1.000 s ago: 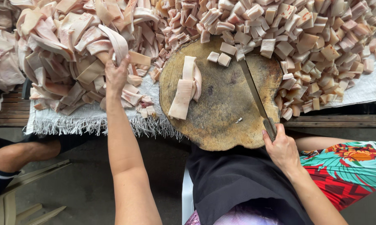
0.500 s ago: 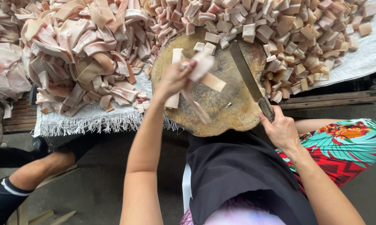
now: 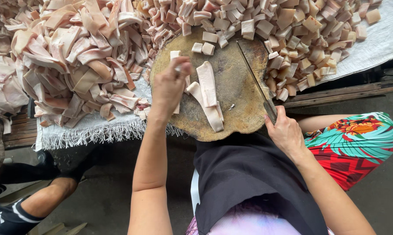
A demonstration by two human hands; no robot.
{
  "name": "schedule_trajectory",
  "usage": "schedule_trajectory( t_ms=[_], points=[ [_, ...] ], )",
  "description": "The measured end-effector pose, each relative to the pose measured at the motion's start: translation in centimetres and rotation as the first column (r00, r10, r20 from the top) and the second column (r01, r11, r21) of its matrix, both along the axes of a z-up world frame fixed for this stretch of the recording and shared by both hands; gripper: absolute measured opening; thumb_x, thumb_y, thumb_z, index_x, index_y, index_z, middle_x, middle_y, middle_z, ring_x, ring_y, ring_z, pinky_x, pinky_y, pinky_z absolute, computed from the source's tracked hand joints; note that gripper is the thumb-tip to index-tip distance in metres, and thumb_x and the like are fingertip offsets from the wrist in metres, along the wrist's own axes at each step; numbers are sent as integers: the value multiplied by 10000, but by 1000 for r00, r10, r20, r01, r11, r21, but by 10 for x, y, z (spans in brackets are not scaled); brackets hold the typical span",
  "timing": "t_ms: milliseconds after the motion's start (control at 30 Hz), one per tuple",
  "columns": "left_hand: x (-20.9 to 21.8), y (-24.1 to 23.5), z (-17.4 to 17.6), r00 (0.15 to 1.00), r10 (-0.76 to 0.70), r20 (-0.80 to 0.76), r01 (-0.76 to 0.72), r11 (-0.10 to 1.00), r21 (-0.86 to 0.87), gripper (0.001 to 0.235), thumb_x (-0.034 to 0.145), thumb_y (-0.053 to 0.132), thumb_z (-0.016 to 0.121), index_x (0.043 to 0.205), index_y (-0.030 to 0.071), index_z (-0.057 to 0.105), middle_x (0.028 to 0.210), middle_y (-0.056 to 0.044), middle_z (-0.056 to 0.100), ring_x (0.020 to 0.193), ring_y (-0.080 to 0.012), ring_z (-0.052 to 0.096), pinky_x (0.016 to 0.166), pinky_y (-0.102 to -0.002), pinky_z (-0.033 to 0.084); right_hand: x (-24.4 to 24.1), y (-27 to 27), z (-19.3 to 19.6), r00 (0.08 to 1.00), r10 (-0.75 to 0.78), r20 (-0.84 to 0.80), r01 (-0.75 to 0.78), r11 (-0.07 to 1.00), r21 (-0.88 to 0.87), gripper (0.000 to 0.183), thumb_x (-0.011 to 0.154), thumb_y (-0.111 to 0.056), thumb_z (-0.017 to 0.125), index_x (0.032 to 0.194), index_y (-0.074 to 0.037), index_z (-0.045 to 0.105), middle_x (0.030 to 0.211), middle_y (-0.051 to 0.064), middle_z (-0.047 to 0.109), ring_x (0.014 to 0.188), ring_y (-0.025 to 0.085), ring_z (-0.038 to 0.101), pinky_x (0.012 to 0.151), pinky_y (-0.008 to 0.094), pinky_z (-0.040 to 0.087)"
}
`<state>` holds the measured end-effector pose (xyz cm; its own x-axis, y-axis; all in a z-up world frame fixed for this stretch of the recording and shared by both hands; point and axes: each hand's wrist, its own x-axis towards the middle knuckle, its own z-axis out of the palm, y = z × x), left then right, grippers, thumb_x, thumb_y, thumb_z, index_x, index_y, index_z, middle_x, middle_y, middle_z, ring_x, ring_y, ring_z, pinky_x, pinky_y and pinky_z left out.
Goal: The person chops strips of pork skin into small cubes using a large knife on a wooden cutting board.
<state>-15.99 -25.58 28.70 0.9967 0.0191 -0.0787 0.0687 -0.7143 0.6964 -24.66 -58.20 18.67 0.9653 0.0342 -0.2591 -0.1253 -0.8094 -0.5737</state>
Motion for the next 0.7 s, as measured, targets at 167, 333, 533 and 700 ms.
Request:
schedule_trajectory(
  t_ms=[167, 333, 533, 700],
  points=[
    [-8, -18, -35, 939, -339, -58, 338, 941, -32, 879, 940, 665, 581, 1588, 117, 350, 1341, -301, 608, 1017, -342, 713, 882, -489, 559, 2, -3, 2, 999, -17, -27, 19, 999, 48, 411, 1004, -357, 614, 1225, -25, 515, 811, 290, 710, 841, 523, 687, 761, 577, 543],
    [-16, -35, -117, 759, 246, -603, -74, 953, 295, 1068, 874, 682, 595, 1660, 191, 63, 1179, -276, 685, 1004, -356, 711, 884, -473, 604, 2, -6, 1, 1000, -12, -26, 14, 997, 80, 424, 1006, -356, 610, 1236, -13, 510, 822, 292, 712, 849, 520, 690, 765, 568, 544],
    [-32, -88, -179, 964, 45, 263, -128, 943, 306, 756, 782, 109, 676, 1458, 304, 399, 1049, -198, 472, 855, -310, 611, 707, -395, 622, 4, -7, 6, 998, -35, -43, 40, 995, 96, 414, 1003, -361, 623, 1213, -17, 530, 815, 307, 700, 860, 529, 681, 748, 573, 534],
    [1, -60, -145, 925, 193, -327, -353, 755, -553, 420, 945, 42, 548, 1357, 121, 533, 1162, -167, 509, 806, -261, 688, 658, -318, 656, 5, -10, 7, 998, -43, -50, 48, 993, 105, 414, 1004, -365, 631, 1194, -11, 530, 814, 311, 694, 857, 533, 677, 736, 571, 531]
  ],
)
